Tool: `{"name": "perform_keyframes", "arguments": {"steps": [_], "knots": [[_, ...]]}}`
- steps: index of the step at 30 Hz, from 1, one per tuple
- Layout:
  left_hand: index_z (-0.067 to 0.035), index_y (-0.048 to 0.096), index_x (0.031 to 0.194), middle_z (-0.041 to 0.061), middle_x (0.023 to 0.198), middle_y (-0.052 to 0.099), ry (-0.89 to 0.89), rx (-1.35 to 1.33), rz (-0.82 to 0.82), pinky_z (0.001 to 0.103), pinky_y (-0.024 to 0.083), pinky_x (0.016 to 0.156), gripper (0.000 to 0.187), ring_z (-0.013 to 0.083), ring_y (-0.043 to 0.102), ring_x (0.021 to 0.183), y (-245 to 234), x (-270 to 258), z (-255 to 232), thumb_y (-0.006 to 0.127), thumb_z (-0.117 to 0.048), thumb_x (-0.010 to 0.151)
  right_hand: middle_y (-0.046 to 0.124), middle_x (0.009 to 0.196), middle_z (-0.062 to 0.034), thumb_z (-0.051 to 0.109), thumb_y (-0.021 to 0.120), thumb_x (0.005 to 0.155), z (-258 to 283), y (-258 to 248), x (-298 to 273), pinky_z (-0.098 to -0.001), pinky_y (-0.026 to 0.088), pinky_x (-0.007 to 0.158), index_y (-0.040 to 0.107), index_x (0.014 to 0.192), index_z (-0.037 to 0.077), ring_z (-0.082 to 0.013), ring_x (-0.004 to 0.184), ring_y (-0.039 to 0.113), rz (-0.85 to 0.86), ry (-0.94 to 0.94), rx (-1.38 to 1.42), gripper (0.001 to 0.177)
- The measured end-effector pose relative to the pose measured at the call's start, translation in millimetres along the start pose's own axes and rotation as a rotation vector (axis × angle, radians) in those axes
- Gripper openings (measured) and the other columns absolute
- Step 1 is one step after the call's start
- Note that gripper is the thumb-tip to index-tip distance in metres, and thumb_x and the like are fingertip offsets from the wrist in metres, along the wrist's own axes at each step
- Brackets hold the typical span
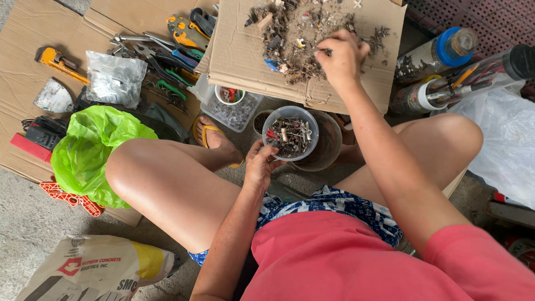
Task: The person sorts through a pile of metal screws, bolts, and debris on a cardboard sheet by hand, picking out specific screws and placing them into a plastic container.
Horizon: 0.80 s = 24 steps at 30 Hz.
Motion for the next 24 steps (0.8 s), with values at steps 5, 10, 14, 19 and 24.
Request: {"name": "perform_keyframes", "arguments": {"steps": [5,10,14,19,24], "knots": [[0.002,0.059,0.117,0.013,0.097,0.069,0.011,-0.025,0.006,0.037,0.065,0.070,0.038,0.0207,0.070,0.080,-1.7,-0.1,-1.7,0.064,-0.009,0.081,0.079,0.097,0.0011,0.025,0.075,0.090,-11.9,-7.5,-8.5,-0.0381,0.057,0.091,0.079,0.102,0.019,-0.0160,0.090,0.073,0.292,0.534,0.588,0.014],[0.001,0.059,0.118,0.012,0.098,0.070,0.023,-0.034,0.008,0.036,0.065,0.070,0.038,0.0205,0.071,0.081,-0.5,-0.8,-4.6,0.064,-0.008,0.082,0.080,0.108,-0.0091,0.020,0.079,0.088,16.7,-24.3,-24.8,-0.0355,0.057,0.095,0.080,0.107,0.013,-0.0208,0.100,0.075,0.565,0.238,0.664,0.020],[0.001,0.058,0.120,0.013,0.097,0.068,0.033,-0.056,0.008,0.036,0.066,0.072,0.039,0.0210,0.071,0.081,-0.8,0.2,-6.1,0.064,-0.007,0.082,0.075,0.120,-0.0081,0.024,0.079,0.089,41.8,-15.5,-22.9,-0.0448,0.047,0.106,0.078,0.111,0.018,-0.0237,0.111,0.069,0.775,0.057,0.312,0.023],[0.002,0.057,0.121,0.014,0.097,0.069,0.042,-0.035,0.004,0.035,0.066,0.072,0.041,0.0209,0.072,0.082,-1.7,-2.0,-7.2,0.064,-0.008,0.081,0.074,0.119,-0.0063,0.027,0.081,0.088,38.8,31.4,29.1,-0.0554,0.018,0.113,0.081,0.107,0.021,-0.0283,0.120,0.058,0.334,0.199,0.127,0.019],[0.001,0.057,0.122,0.014,0.097,0.070,0.045,-0.033,-0.011,0.036,0.065,0.071,0.043,0.0211,0.072,0.082,-3.9,-1.2,-7.7,0.065,-0.008,0.081,0.068,0.117,-0.0205,0.027,0.091,0.076,47.9,56.4,47.1,-0.0594,0.020,0.106,0.081,0.100,0.015,-0.0357,0.120,0.055,0.111,-0.007,-0.023,0.028]]}}
Point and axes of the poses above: each hand's wrist, its own x-axis towards the middle knuckle, its own y-axis out of the palm, z = x × y, the point moved 6 cm from there along x, towards the middle knuckle
